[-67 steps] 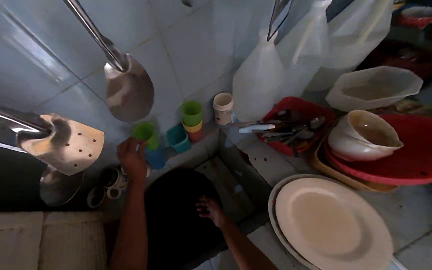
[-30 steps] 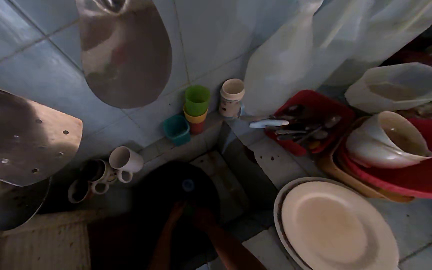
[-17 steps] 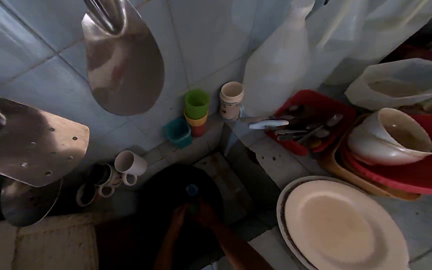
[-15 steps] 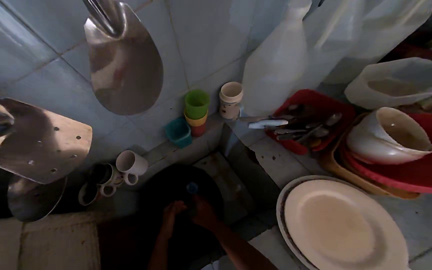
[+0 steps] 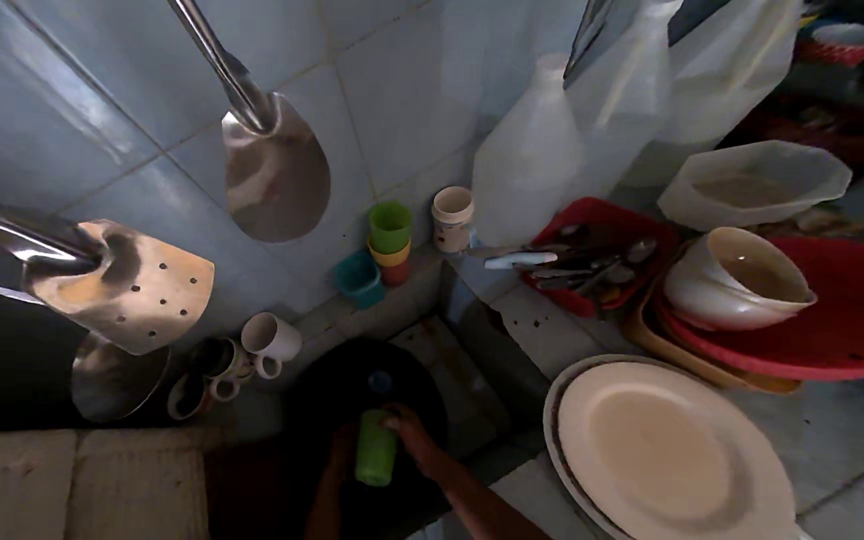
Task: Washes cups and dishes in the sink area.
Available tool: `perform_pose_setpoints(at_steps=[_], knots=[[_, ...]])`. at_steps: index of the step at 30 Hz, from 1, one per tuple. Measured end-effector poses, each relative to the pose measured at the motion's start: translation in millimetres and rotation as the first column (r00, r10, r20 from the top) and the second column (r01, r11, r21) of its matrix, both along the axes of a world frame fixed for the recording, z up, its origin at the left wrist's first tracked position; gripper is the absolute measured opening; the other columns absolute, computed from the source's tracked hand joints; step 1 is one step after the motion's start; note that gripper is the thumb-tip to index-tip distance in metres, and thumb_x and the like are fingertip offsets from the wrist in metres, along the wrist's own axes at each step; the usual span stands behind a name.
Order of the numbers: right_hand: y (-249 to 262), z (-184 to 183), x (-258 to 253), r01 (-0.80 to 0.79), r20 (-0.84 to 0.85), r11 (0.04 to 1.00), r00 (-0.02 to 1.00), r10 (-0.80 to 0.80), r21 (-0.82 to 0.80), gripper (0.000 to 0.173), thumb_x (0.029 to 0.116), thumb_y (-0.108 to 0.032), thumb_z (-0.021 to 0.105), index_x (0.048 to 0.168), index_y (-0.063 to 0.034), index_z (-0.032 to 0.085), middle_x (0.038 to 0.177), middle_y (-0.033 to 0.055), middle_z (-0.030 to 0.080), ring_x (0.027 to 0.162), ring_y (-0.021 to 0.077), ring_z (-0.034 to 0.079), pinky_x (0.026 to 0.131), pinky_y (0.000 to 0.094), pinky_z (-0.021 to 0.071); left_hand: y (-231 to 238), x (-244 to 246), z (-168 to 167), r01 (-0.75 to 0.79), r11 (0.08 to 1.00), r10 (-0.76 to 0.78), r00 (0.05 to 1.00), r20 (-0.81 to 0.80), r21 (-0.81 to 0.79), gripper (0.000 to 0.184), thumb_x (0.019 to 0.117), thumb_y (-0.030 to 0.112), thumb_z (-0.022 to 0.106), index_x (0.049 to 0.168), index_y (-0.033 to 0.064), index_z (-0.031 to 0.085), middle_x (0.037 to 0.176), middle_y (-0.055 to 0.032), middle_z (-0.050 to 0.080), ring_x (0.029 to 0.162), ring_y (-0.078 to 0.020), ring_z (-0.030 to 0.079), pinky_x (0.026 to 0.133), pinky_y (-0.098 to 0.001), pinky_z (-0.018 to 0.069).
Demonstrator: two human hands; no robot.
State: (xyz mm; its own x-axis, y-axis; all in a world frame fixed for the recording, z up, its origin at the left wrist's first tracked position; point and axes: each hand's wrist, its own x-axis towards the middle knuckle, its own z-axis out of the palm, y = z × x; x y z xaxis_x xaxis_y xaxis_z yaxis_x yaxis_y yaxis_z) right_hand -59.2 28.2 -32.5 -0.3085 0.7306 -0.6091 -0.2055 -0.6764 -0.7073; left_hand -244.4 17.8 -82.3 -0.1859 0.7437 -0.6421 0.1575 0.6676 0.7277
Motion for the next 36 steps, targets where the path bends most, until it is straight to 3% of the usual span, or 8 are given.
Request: perform_pose_setpoints(at_steps=[4,11,14,18,21,24,30,36], knots=[[-5.6,-27.6,8.4,0.016,-0.379,0.934,0.911,-0.161,-0.358,0.043,0.1073,-0.040,0.033,0.120,-0.0089,0.060,0.102,0.0112,0.070,0.091,0.0234,0.070,0.079,0.0422,0.0594,27.4,-26.1,-25.3,0.102,0.987,-0.115,0.988,-0.105,-0.124,0.033,0.1060,0.017,0.056,0.133,-0.0020,0.060,0.123,-0.0220,0.066,0.104,-0.0296,0.066,0.090,-0.0459,0.0548],[1.9,-28.0,14.9,0.127,-0.201,0.931,0.958,-0.205,-0.342,0.032,0.1055,-0.031,0.049,0.123,-0.0070,0.060,0.097,0.0090,0.066,0.083,0.0180,0.066,0.073,0.0375,0.0574,7.3,-13.6,-64.7,-0.191,0.981,0.193,0.960,-0.203,0.029,0.036,0.1080,0.018,0.052,0.133,-0.0074,0.058,0.127,-0.0277,0.062,0.111,-0.0359,0.062,0.096,-0.0509,0.0510],[2.3,-34.7,12.2,0.229,-0.076,0.910,0.960,-0.271,-0.347,0.037,0.1035,-0.031,0.055,0.127,-0.0029,0.060,0.106,0.0149,0.066,0.090,0.0228,0.065,0.078,0.0423,0.0557,-12.0,11.6,-60.6,-0.294,0.955,0.294,0.937,0.187,-0.027,0.034,0.1101,0.018,0.043,0.134,-0.0021,0.055,0.124,-0.0173,0.064,0.107,-0.0241,0.063,0.092,-0.0405,0.0532],[2.7,-36.1,11.9,0.250,-0.025,0.917,0.962,-0.271,-0.311,0.040,0.1060,-0.030,0.052,0.133,-0.0007,0.057,0.116,0.0191,0.064,0.099,0.0274,0.063,0.086,0.0468,0.0539,5.7,34.6,8.0,-0.307,0.952,0.258,0.759,0.598,-0.022,0.031,0.1098,0.024,0.035,0.099,0.0088,0.060,0.079,-0.0020,0.068,0.070,-0.0127,0.068,0.066,-0.0293,0.0603],[0.8,-35.5,7.7,0.259,-0.097,0.913,0.948,-0.303,-0.315,0.039,0.1085,-0.034,0.046,0.128,-0.0029,0.061,0.108,0.0141,0.067,0.092,0.0224,0.065,0.081,0.0424,0.0562,-5.8,48.4,87.9,0.205,0.965,-0.246,0.925,0.288,0.164,0.026,0.1043,0.011,0.044,0.110,-0.0067,0.062,0.096,-0.0125,0.070,0.087,-0.0208,0.071,0.081,-0.0379,0.0612],[1.7,-25.1,6.3,0.227,-0.143,0.902,0.944,-0.296,-0.368,0.040,0.1084,-0.037,0.045,0.126,-0.0057,0.061,0.104,0.0115,0.067,0.089,0.0202,0.066,0.077,0.0403,0.0568,-18.5,54.8,105.5,0.485,0.838,-0.477,0.874,-0.096,0.251,0.028,0.1017,0.018,0.059,0.118,-0.0030,0.069,0.123,-0.0150,0.068,0.112,-0.0216,0.066,0.098,-0.0394,0.0562],[1.1,-36.8,4.3,-0.118,-0.234,0.971,0.970,0.068,-0.210,0.048,0.1102,-0.043,0.040,0.142,-0.0094,0.052,0.128,0.0118,0.064,0.113,0.0209,0.063,0.097,0.0427,0.0533,-23.4,40.0,32.9,0.255,0.951,-0.185,0.923,-0.338,0.174,0.085,0.0926,0.038,0.074,0.157,0.0014,0.032,0.156,-0.0259,0.041,0.142,-0.0376,0.044,0.116,-0.0522,0.0398],[-3.0,-12.9,3.7,-0.218,0.164,0.958,0.955,0.249,-0.186,0.056,0.1114,-0.040,0.041,0.151,-0.0010,0.045,0.156,0.0227,0.044,0.145,0.0345,0.042,0.119,0.0534,0.0336,-32.1,5.0,-6.2,0.110,0.969,-0.127,0.990,-0.067,-0.220,0.066,0.0965,0.038,0.072,0.148,0.0027,0.047,0.141,-0.0243,0.056,0.125,-0.0374,0.058,0.101,-0.0533,0.0514]])
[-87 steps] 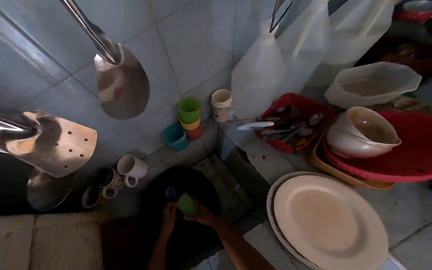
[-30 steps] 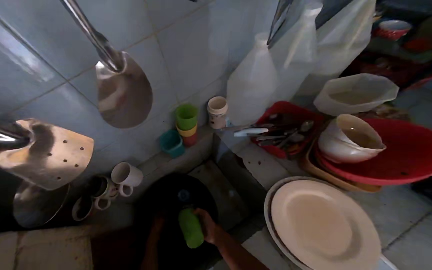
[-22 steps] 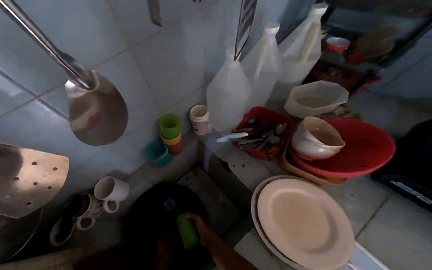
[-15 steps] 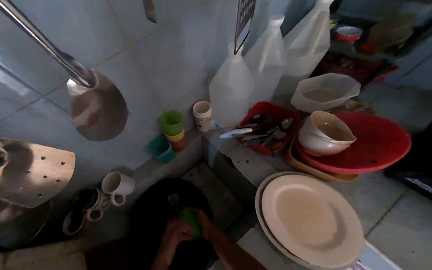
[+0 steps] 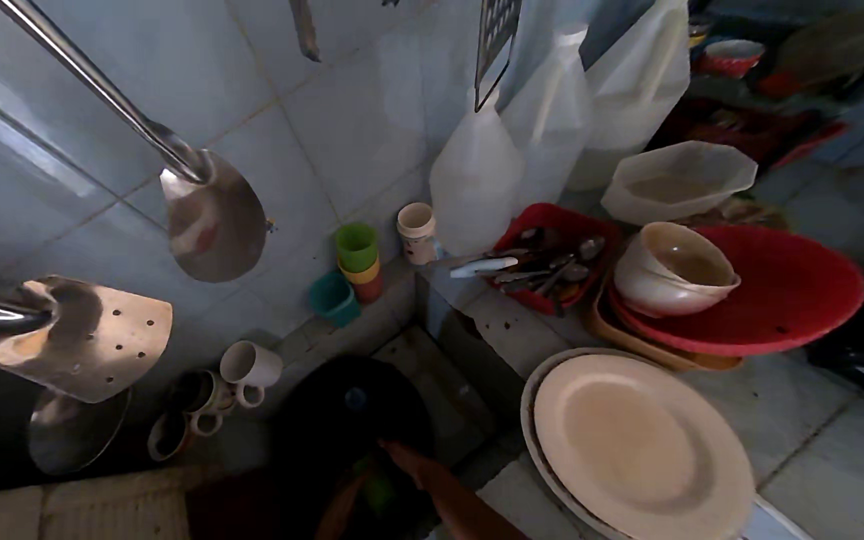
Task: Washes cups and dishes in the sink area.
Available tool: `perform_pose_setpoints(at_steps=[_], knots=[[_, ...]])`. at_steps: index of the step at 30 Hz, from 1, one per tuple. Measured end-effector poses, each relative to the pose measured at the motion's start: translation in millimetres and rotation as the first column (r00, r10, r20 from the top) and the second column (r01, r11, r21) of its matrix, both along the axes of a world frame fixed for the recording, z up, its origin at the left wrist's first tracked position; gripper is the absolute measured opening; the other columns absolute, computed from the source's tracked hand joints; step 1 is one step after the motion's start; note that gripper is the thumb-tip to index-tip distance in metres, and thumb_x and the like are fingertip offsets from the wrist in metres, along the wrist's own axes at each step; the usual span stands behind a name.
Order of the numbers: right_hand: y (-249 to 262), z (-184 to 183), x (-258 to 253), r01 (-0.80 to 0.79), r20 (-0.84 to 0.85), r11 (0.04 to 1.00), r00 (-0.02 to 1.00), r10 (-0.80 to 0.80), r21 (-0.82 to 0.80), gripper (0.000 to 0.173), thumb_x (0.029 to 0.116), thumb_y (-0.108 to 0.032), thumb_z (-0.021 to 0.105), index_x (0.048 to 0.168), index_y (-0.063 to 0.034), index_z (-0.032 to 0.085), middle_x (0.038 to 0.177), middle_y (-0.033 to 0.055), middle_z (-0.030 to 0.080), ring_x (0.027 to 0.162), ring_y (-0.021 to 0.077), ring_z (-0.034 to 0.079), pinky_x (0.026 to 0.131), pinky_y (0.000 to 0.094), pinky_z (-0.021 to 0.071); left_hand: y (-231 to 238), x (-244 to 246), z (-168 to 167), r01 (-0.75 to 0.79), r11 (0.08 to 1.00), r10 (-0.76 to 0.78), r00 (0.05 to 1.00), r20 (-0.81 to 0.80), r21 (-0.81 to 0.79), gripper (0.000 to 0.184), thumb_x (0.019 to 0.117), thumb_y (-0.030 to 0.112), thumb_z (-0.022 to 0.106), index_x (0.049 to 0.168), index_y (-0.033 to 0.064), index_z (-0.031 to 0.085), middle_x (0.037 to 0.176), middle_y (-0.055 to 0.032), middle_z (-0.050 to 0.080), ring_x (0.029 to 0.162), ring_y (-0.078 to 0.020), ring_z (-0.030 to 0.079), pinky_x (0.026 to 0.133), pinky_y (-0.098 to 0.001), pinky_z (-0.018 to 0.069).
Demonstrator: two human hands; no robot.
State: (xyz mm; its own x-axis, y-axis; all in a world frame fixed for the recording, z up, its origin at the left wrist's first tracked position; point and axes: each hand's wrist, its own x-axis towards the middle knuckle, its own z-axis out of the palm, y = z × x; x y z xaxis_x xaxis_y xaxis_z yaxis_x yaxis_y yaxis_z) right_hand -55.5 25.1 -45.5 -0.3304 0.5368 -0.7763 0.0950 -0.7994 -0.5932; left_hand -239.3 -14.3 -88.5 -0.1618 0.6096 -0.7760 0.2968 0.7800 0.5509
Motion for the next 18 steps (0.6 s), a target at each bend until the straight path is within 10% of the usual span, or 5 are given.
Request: perform_pose_setpoints(at_steps=[6,12,18], knots=[[2.8,-15.8,-1.7,0.091,0.092,0.994,0.991,-0.097,0.068,0.051,0.1107,-0.034,0.045,0.147,0.0010,0.049,0.148,0.0264,0.050,0.137,0.0409,0.050,0.112,0.0574,0.0409,74.9,-47.4,-29.3,-0.133,0.960,0.187,0.960,-0.211,0.245,0.065,0.0890,0.027,0.081,0.139,-0.0038,0.054,0.135,-0.0288,0.057,0.122,-0.0411,0.057,0.098,-0.0573,0.0503],[7.6,-24.9,-5.7,0.064,0.133,0.991,0.988,-0.079,0.119,0.044,0.1104,-0.027,0.047,0.140,0.0040,0.055,0.141,0.0263,0.057,0.129,0.0372,0.056,0.109,0.0505,0.0449,69.8,-12.7,42.1,0.345,0.724,0.090,0.811,-0.578,0.597,0.084,0.0729,0.013,0.090,0.145,-0.0013,0.049,0.141,-0.0329,0.051,0.131,-0.0475,0.051,0.107,-0.0571,0.0460],[4.4,-26.7,-4.2,0.189,0.064,0.979,0.979,-0.194,0.071,0.042,0.1091,-0.026,0.051,0.137,0.0052,0.057,0.136,0.0257,0.060,0.125,0.0351,0.059,0.106,0.0497,0.0475,30.4,3.6,22.9,0.206,0.717,0.150,0.887,-0.436,0.666,0.082,0.0781,0.015,0.088,0.147,-0.0035,0.047,0.145,-0.0327,0.048,0.131,-0.0444,0.052,0.106,-0.0541,0.0487]])
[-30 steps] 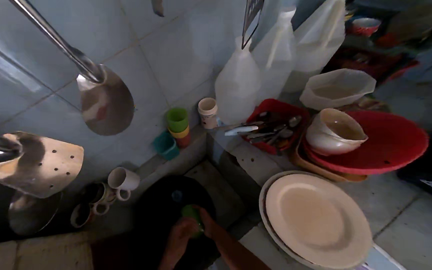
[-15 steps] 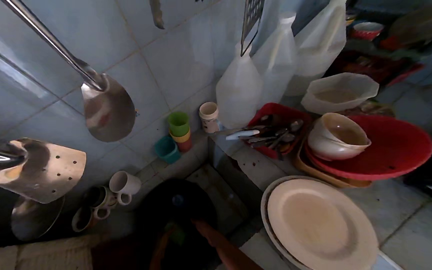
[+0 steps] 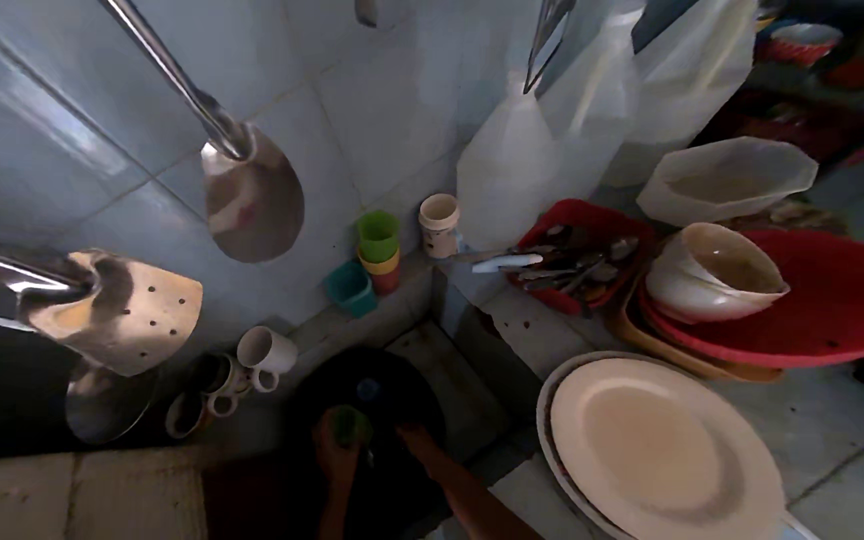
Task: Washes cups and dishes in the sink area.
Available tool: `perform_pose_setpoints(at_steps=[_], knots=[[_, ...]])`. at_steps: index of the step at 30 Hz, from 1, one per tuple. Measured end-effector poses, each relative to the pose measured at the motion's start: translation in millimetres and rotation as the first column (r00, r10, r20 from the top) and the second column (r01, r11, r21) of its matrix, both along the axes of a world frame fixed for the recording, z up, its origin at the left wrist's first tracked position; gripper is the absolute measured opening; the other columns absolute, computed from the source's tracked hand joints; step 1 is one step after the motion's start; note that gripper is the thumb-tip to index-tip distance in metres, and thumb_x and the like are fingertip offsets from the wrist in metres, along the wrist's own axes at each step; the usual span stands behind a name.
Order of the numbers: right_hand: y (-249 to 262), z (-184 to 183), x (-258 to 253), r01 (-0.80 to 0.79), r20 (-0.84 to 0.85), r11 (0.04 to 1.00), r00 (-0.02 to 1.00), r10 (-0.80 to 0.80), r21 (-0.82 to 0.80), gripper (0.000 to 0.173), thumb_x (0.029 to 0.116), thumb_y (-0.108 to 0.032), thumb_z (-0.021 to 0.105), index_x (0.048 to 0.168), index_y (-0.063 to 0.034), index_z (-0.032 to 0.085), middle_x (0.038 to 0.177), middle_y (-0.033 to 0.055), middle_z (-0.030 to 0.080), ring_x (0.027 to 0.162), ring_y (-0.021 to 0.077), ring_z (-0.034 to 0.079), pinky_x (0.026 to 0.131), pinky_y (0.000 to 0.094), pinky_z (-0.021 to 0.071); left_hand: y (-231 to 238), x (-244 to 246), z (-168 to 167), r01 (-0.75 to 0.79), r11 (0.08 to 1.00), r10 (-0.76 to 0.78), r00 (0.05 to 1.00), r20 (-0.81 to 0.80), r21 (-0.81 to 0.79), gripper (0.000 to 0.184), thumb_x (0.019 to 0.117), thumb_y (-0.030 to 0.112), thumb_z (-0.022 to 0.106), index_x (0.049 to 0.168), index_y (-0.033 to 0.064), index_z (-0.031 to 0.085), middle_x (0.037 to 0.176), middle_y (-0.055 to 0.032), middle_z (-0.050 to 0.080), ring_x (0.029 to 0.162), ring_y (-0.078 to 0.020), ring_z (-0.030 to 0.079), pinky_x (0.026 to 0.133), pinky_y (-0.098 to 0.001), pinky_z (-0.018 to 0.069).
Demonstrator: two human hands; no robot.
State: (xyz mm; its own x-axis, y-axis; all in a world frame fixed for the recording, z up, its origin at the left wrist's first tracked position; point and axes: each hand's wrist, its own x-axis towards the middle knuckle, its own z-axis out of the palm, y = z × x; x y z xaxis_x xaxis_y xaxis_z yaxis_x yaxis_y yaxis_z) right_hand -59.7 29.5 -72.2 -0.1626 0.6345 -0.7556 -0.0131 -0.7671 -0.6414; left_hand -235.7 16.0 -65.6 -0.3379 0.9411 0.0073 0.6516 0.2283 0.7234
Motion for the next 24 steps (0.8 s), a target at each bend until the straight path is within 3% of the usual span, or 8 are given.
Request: perform_pose_setpoints(at_steps=[2,5,8,10,13,15,18,24], knots=[[-1.0,7.1,5.2,0.024,0.002,1.000,1.000,-0.024,-0.014,0.043,0.1100,-0.026,0.048,0.139,0.0044,0.056,0.140,0.0253,0.058,0.128,0.0358,0.058,0.108,0.0505,0.0460,-0.5,3.9,4.2,-0.185,0.982,0.182,0.899,0.398,-0.033,0.073,0.0897,0.009,0.075,0.152,0.0000,0.038,0.147,-0.0277,0.049,0.127,-0.0383,0.055,0.100,-0.0523,0.0512],[-0.2,1.2,2.2,0.031,-0.007,0.999,0.999,-0.031,-0.016,0.041,0.1101,-0.025,0.048,0.137,0.0048,0.057,0.135,0.0252,0.061,0.121,0.0344,0.060,0.103,0.0487,0.0480,1.2,9.1,21.6,-0.360,0.899,0.380,0.354,0.855,-0.251,0.045,0.1079,0.032,0.044,0.147,0.0104,0.043,0.135,-0.0174,0.056,0.114,-0.0297,0.060,0.089,-0.0499,0.0545],[2.0,-3.5,-1.3,0.039,0.016,0.999,0.999,-0.039,-0.020,0.042,0.1090,-0.026,0.050,0.137,0.0051,0.058,0.135,0.0269,0.061,0.123,0.0368,0.061,0.105,0.0511,0.0486,1.8,7.7,18.3,-0.262,0.874,0.357,-0.223,0.907,-0.409,0.052,0.1043,0.051,0.036,0.137,0.0113,0.047,0.127,-0.0202,0.062,0.107,-0.0349,0.068,0.082,-0.0484,0.0606],[0.2,5.1,3.1,0.056,-0.010,0.998,0.998,-0.056,-0.020,0.044,0.1102,-0.026,0.047,0.140,0.0053,0.054,0.138,0.0270,0.058,0.125,0.0366,0.060,0.106,0.0505,0.0473,3.6,6.0,11.6,-0.165,0.894,0.352,-0.318,0.881,-0.417,0.066,0.1014,0.064,0.034,0.132,0.0084,0.051,0.123,-0.0225,0.065,0.104,-0.0354,0.070,0.080,-0.0451,0.0617],[-0.3,11.4,4.7,0.046,-0.034,0.999,0.998,-0.047,-0.025,0.044,0.1113,-0.026,0.044,0.142,0.0048,0.052,0.140,0.0263,0.057,0.127,0.0361,0.058,0.107,0.0500,0.0459,22.2,9.2,46.8,-0.164,0.924,0.338,-0.069,0.939,-0.344,0.053,0.1058,0.052,0.035,0.135,0.0100,0.050,0.123,-0.0195,0.064,0.105,-0.0325,0.069,0.082,-0.0456,0.0610],[-0.7,5.0,3.5,0.027,-0.035,1.000,0.999,-0.027,-0.015,0.043,0.1115,-0.025,0.043,0.142,0.0036,0.053,0.141,0.0251,0.058,0.127,0.0357,0.059,0.107,0.0501,0.0464,45.4,9.0,86.5,-0.159,0.977,0.192,0.399,0.897,-0.139,0.041,0.1099,0.032,0.037,0.141,0.0072,0.047,0.124,-0.0133,0.064,0.105,-0.0226,0.067,0.083,-0.0400,0.0592],[-2.5,7.2,4.0,0.018,-0.018,1.000,1.000,-0.018,-0.005,0.044,0.1103,-0.027,0.047,0.142,0.0026,0.054,0.140,0.0248,0.058,0.127,0.0370,0.059,0.107,0.0523,0.0466,85.2,-8.1,135.0,0.071,0.964,-0.140,0.956,0.258,0.257,0.060,0.0960,0.016,0.065,0.149,-0.0039,0.045,0.148,-0.0251,0.050,0.134,-0.0299,0.053,0.108,-0.0418,0.0472],[-0.5,12.1,7.2,0.038,-0.012,0.999,0.999,-0.038,-0.022,0.042,0.1103,-0.027,0.047,0.140,0.0016,0.055,0.136,0.0235,0.061,0.123,0.0368,0.060,0.103,0.0537,0.0477,162.5,-27.7,129.6,0.150,0.970,-0.021,0.833,-0.552,0.189,0.073,0.0917,0.046,0.073,0.149,0.0067,0.052,0.146,-0.0359,0.047,0.134,-0.0558,0.045,0.114,-0.0680,0.0307]])
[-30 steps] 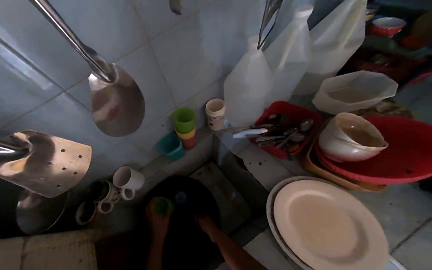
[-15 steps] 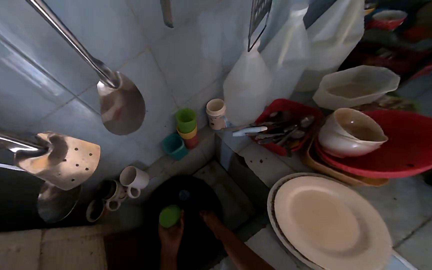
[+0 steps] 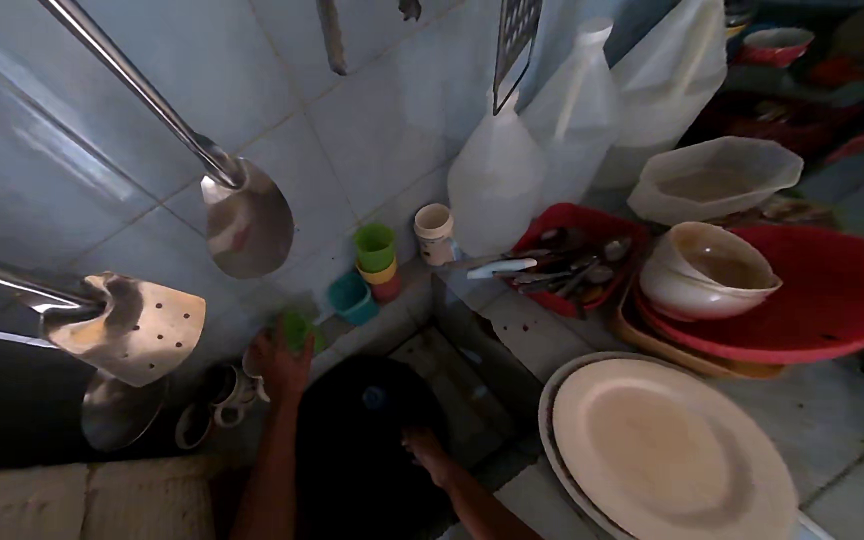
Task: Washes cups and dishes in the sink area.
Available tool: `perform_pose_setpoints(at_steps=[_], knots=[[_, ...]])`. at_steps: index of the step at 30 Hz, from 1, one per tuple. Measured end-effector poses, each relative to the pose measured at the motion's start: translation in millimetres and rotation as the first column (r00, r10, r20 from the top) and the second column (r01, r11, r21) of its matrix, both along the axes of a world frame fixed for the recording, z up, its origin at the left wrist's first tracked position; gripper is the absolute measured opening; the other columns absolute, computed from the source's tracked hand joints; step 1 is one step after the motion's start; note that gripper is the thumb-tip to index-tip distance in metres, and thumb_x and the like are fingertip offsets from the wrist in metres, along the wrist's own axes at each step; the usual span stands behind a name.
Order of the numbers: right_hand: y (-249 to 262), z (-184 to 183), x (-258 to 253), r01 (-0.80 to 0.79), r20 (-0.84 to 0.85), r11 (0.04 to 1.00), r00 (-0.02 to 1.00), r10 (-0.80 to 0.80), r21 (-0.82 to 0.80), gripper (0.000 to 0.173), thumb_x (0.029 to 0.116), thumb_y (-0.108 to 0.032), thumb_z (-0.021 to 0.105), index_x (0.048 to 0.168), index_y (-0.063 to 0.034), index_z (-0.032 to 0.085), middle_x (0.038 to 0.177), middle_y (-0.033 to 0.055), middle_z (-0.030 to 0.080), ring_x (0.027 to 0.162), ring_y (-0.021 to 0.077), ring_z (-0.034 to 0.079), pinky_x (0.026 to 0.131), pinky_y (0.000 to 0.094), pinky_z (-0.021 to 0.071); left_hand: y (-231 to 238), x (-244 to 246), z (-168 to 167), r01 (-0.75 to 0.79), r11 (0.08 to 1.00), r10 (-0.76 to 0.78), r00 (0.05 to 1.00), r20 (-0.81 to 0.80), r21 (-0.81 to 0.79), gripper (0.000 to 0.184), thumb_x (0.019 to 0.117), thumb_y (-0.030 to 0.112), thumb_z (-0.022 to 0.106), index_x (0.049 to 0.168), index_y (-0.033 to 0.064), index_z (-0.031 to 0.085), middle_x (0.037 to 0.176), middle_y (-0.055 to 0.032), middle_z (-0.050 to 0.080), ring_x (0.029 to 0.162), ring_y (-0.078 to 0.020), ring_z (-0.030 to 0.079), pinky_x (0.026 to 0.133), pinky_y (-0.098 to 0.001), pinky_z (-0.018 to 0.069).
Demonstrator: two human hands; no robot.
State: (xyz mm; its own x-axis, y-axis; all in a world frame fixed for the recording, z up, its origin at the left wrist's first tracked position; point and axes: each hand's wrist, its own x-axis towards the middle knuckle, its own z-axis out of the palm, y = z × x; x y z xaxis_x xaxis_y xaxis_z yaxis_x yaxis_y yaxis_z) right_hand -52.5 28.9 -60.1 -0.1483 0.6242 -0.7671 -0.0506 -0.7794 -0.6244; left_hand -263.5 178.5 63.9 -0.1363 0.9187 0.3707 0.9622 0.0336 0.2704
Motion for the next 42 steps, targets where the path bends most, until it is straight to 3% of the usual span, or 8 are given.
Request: perform_pose_setpoints(at_steps=[7,11,18,25,31,36,40,42], knots=[[0.4,-6.2,-2.3,-0.021,-0.011,1.000,1.000,0.021,0.006,0.043,0.1107,-0.024,0.046,0.144,0.0021,0.051,0.143,0.0246,0.057,0.131,0.0382,0.056,0.108,0.0540,0.0448,-35.2,32.7,-25.9,0.074,0.995,-0.072,0.997,-0.034,0.062,0.062,0.0911,0.035,0.074,0.141,0.0012,0.058,0.146,-0.0359,0.048,0.134,-0.0590,0.044,0.110,-0.0721,0.0322],[0.8,-3.3,-3.3,-0.016,-0.010,1.000,1.000,0.016,-0.003,0.044,0.1105,-0.026,0.047,0.144,0.0024,0.051,0.140,0.0250,0.058,0.128,0.0380,0.058,0.106,0.0532,0.0465,-66.9,66.4,-79.8,0.283,0.869,-0.303,0.953,0.015,-0.405,0.045,0.0968,0.030,0.067,0.138,0.0121,0.064,0.149,-0.0228,0.051,0.139,-0.0432,0.046,0.113,-0.0593,0.0387],[4.6,-9.2,-1.5,0.152,-0.036,0.986,0.987,-0.154,-0.066,0.045,0.1104,-0.031,0.047,0.143,0.0001,0.051,0.134,0.0251,0.060,0.116,0.0358,0.063,0.097,0.0506,0.0518,-115.7,71.8,-121.5,0.077,0.804,0.108,0.956,0.272,-0.590,0.060,0.0913,0.033,0.078,0.144,0.0128,0.057,0.139,-0.0193,0.061,0.125,-0.0365,0.061,0.103,-0.0556,0.0507],[1.7,-8.8,-2.8,0.023,-0.079,0.974,0.997,-0.005,0.225,0.034,0.1006,-0.018,0.066,0.125,0.0063,0.065,0.123,0.0217,0.067,0.113,0.0271,0.064,0.101,0.0449,0.0506,-156.9,21.2,-109.7,0.136,0.758,0.556,0.379,0.740,-0.639,0.049,0.1094,0.033,0.048,0.149,0.0045,0.045,0.136,-0.0263,0.055,0.097,-0.0330,0.066,0.080,-0.0465,0.0570],[0.0,-6.2,2.7,-0.297,0.301,0.920,0.929,0.216,0.257,0.035,0.1063,-0.018,0.054,0.133,0.0029,0.062,0.128,0.0236,0.066,0.120,0.0329,0.065,0.106,0.0475,0.0497,-130.3,-3.5,-170.0,0.149,0.603,0.613,0.542,0.575,-0.784,0.047,0.1126,0.034,0.038,0.139,-0.0009,0.056,0.130,-0.0230,0.064,0.116,-0.0348,0.063,0.096,-0.0519,0.0502],[-3.4,-2.4,-3.0,-0.467,0.489,0.871,0.802,0.344,0.152,0.043,0.1050,-0.024,0.054,0.144,-0.0042,0.055,0.133,0.0237,0.064,0.124,0.0383,0.063,0.106,0.0553,0.0493,-133.8,6.4,-249.5,-0.067,0.788,0.614,0.145,0.776,-0.611,0.038,0.1095,0.019,0.046,0.138,-0.0053,0.053,0.131,-0.0250,0.062,0.111,-0.0332,0.062,0.093,-0.0491,0.0525],[-2.3,-7.8,-5.9,-0.435,0.485,0.879,0.821,0.301,0.192,0.038,0.1051,-0.023,0.054,0.135,-0.0019,0.062,0.127,0.0235,0.067,0.120,0.0373,0.065,0.105,0.0534,0.0503,-137.1,39.1,-196.1,0.177,0.903,0.427,-0.483,0.765,-0.392,0.040,0.1105,0.034,0.031,0.113,0.0064,0.061,0.103,-0.0065,0.073,0.093,-0.0188,0.073,0.083,-0.0371,0.0606],[0.2,-4.9,-1.8,-0.368,0.422,0.905,0.870,0.255,0.214,0.036,0.1038,-0.018,0.057,0.134,0.0019,0.061,0.128,0.0254,0.066,0.121,0.0381,0.063,0.107,0.0528,0.0486,-145.3,55.5,-149.3,0.264,0.919,0.379,-0.386,0.841,-0.294,0.044,0.1112,0.030,0.027,0.100,0.0072,0.063,0.092,-0.0056,0.075,0.086,-0.0185,0.075,0.082,-0.0354,0.0623]])
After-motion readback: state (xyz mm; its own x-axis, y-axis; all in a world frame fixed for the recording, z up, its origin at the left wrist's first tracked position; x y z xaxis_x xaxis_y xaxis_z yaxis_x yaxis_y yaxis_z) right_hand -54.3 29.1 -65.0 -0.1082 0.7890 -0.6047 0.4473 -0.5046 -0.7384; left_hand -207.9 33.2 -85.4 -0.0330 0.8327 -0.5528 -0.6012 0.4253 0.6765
